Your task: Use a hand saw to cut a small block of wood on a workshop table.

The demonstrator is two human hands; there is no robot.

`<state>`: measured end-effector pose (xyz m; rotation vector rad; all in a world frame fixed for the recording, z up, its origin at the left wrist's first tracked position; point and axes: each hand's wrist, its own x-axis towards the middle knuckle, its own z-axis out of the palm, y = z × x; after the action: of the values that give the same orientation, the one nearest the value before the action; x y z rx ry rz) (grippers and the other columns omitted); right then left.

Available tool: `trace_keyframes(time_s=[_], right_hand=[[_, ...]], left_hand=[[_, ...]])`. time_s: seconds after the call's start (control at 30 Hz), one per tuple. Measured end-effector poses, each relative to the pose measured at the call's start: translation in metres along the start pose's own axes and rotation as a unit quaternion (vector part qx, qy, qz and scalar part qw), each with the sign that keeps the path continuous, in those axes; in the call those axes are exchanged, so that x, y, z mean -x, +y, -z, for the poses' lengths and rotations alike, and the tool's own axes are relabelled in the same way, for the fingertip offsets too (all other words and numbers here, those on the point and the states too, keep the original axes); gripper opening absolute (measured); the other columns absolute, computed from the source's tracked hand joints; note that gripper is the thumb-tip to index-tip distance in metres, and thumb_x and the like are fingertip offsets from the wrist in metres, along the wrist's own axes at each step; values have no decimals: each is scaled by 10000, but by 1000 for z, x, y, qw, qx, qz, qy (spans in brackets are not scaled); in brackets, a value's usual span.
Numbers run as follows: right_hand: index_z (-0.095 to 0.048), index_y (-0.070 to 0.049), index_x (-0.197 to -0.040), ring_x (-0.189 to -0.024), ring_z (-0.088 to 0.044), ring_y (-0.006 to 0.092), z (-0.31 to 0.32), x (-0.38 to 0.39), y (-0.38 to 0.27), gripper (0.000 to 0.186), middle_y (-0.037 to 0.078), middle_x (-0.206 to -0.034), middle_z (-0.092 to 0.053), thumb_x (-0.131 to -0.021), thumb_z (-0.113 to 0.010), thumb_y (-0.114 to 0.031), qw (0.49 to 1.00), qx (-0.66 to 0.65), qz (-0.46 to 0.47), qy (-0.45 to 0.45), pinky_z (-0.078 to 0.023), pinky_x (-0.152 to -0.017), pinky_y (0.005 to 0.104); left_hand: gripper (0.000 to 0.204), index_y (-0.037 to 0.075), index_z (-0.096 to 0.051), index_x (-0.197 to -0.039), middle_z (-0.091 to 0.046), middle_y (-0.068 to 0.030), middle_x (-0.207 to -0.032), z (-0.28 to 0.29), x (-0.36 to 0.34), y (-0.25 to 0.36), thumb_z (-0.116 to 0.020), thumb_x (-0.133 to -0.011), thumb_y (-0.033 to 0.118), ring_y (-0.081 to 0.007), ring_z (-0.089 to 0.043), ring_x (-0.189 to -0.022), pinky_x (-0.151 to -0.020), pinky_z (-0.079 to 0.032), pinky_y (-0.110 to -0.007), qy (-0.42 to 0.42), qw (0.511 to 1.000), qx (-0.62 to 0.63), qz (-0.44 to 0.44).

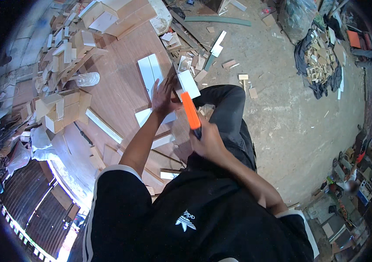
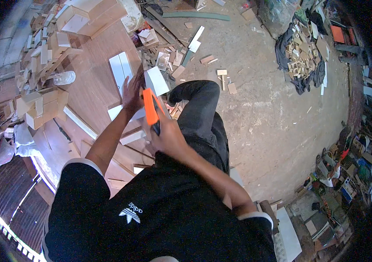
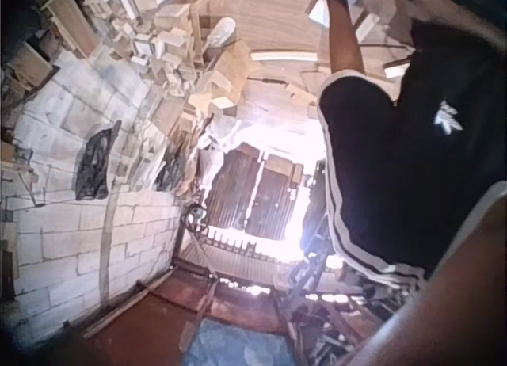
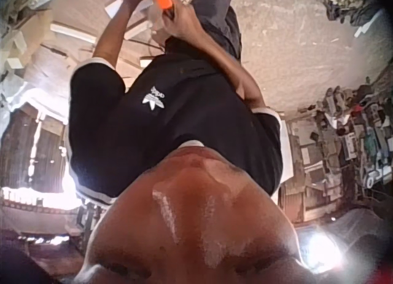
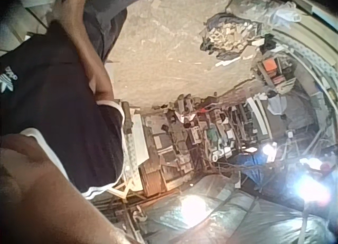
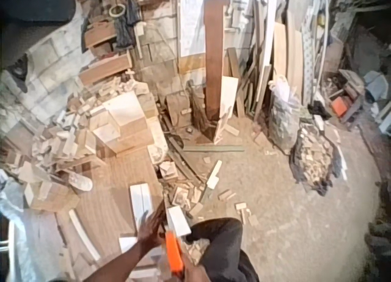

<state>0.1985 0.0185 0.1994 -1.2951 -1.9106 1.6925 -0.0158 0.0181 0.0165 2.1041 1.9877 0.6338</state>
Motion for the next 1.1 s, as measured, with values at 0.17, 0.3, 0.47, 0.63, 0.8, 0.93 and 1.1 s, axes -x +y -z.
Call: trace_keyframes(time_s=[0.17,0.3,0.47,0.63,0.8,0.93,1.1], right_hand=[[-491,6,-1191,-805,-635,433,2,-11,-7,448,250,-772,-601,-757,-602,26,999,-28,-11,-11,-503,-660,395],[-493,-9,-1183,-880,-625,430,14,44,-56,445,259,-797,-596,-754,-598,43,994,-78,-66,-29,-507,-685,381],[-500,-7,-1153,-862,-618,438,9,29,-29,410,250,-786,-587,-756,-591,36,997,-73,-31,-10,-504,-682,374],[-499,1,-1128,-804,-616,445,-2,-24,13,394,251,-784,-588,-745,-589,29,999,-32,25,12,-497,-656,395],[-476,15,-1178,-803,-614,449,3,19,-35,436,261,-816,-595,-754,-576,35,1000,-27,7,5,-501,-668,417],[-475,15,-1199,-798,-623,442,20,40,-68,455,269,-828,-592,-756,-576,34,995,-90,-39,-20,-500,-666,421],[-492,13,-1194,-762,-646,409,-10,-34,25,458,232,-746,-572,-741,-554,38,994,-17,98,50,-490,-647,393]], left_hand=[[1073,99,-404,-1409,-440,-72,-1445,-7,4,-3,-831,-518,520,-247,-413,-1325,-1143,-198,-501,-11,998,-53,-15],[1052,98,-398,-1409,-427,-86,-1456,1,5,1,-812,-546,533,-249,-405,-1332,-1141,-199,-502,-35,999,-10,31],[1054,101,-395,-1408,-421,-85,-1458,5,2,0,-825,-536,508,-249,-401,-1336,-1136,-201,-513,-24,999,-31,5],[1069,101,-380,-1418,-436,-87,-1447,-4,0,-1,-837,-531,485,-250,-412,-1330,-1129,-209,-522,-24,999,-37,-8],[1045,97,-409,-1402,-452,-86,-1437,-11,11,-10,-823,-538,512,-253,-431,-1314,-1124,-222,-522,7,999,-49,-14],[1057,98,-420,-1396,-459,-89,-1429,-2,8,-6,-815,-523,541,-257,-438,-1307,-1126,-221,-522,-17,999,-39,6],[1098,97,-425,-1392,-459,-99,-1426,-5,1,-4,-870,-456,460,-263,-425,-1320,-1133,-218,-525,-11,999,-37,-10]])
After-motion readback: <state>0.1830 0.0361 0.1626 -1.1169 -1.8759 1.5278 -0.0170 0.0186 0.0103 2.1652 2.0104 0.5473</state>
